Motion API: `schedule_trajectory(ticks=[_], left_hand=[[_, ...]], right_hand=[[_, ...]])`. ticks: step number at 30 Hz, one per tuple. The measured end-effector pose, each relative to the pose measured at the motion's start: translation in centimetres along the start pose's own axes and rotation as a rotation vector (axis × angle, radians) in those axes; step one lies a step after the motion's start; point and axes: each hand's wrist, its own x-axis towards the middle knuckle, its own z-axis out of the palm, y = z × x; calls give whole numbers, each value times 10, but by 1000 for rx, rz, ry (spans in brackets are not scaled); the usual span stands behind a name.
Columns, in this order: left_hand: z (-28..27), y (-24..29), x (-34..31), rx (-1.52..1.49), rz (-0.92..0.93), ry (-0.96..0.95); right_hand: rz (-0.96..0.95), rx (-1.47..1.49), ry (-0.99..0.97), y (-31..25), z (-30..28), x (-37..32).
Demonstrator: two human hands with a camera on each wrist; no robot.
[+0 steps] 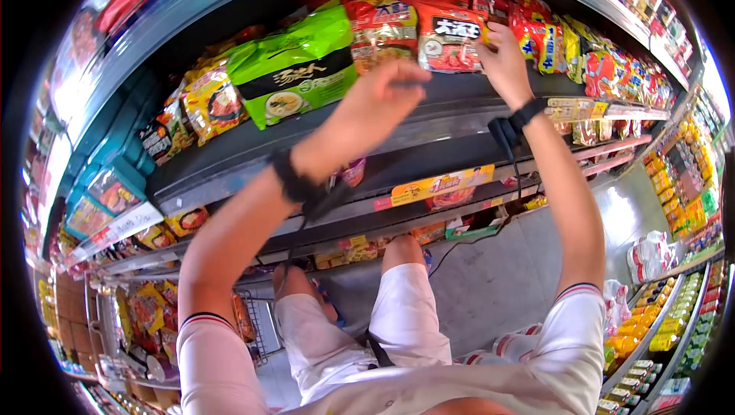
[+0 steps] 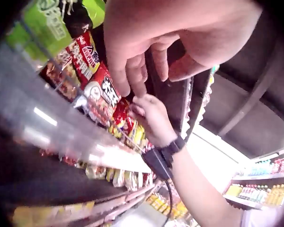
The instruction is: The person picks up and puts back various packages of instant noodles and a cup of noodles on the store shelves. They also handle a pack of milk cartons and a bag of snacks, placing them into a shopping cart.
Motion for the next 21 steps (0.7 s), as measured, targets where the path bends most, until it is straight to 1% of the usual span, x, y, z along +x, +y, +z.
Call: schedule_trajectory(ticks=[1,2,3,4,5,6,7,8,9,12,13,14,15,16,17,18,19,20,21], left_hand=[[6,15,-37,-121,-73,14],[12,16,-69,-190,-69,26],[19,17,-102,-259,-65,37],[22,2,-134,-250,17,58],[20,-6,-162,-160,37,71],[16,-10,-190,-59,45,92],[12,-7,-219,-93,-41,166],[8,-4,-248,-137,-121,246],[2,-5,-275,-94,-132,350],[-24,-11,-361,-79,-341,645],[-37,-15,-390,206,-299,715],[-48,-16,-419,150,-306,827],[-56,-14,-443,195,-375,955],[-68,-16,-469,338,-497,1038],[-81,-22,-500,242,-465,1135],[-93,-19,-525,203,-498,1226],[-107,-28,-554,107,-531,1355],[-120,-10,-566,195,-657,1403],[-134,3,-577,44,-754,1489]], right_hand=[[77,174,-4,-32,-5,-10],[81,349,-19,-68,-11,-25],[89,446,-30,-83,-11,-43],[149,579,21,-103,-4,-65],[305,736,-3,-132,1,-90],[382,813,-29,-161,12,-112],[376,873,-101,-181,26,-135],[377,858,-158,-203,43,-156],[381,874,-226,-226,61,-177],[456,999,-516,-286,120,-236],[438,1004,-575,-306,135,-252],[415,1005,-631,-329,148,-266],[323,948,-669,-351,153,-277],[274,917,-720,-363,166,-293],[266,952,-819,-378,172,-304],[255,972,-874,-390,182,-319],[182,979,-902,-407,185,-326],[113,983,-926,-422,186,-333],[80,1003,-968,-434,187,-339]])
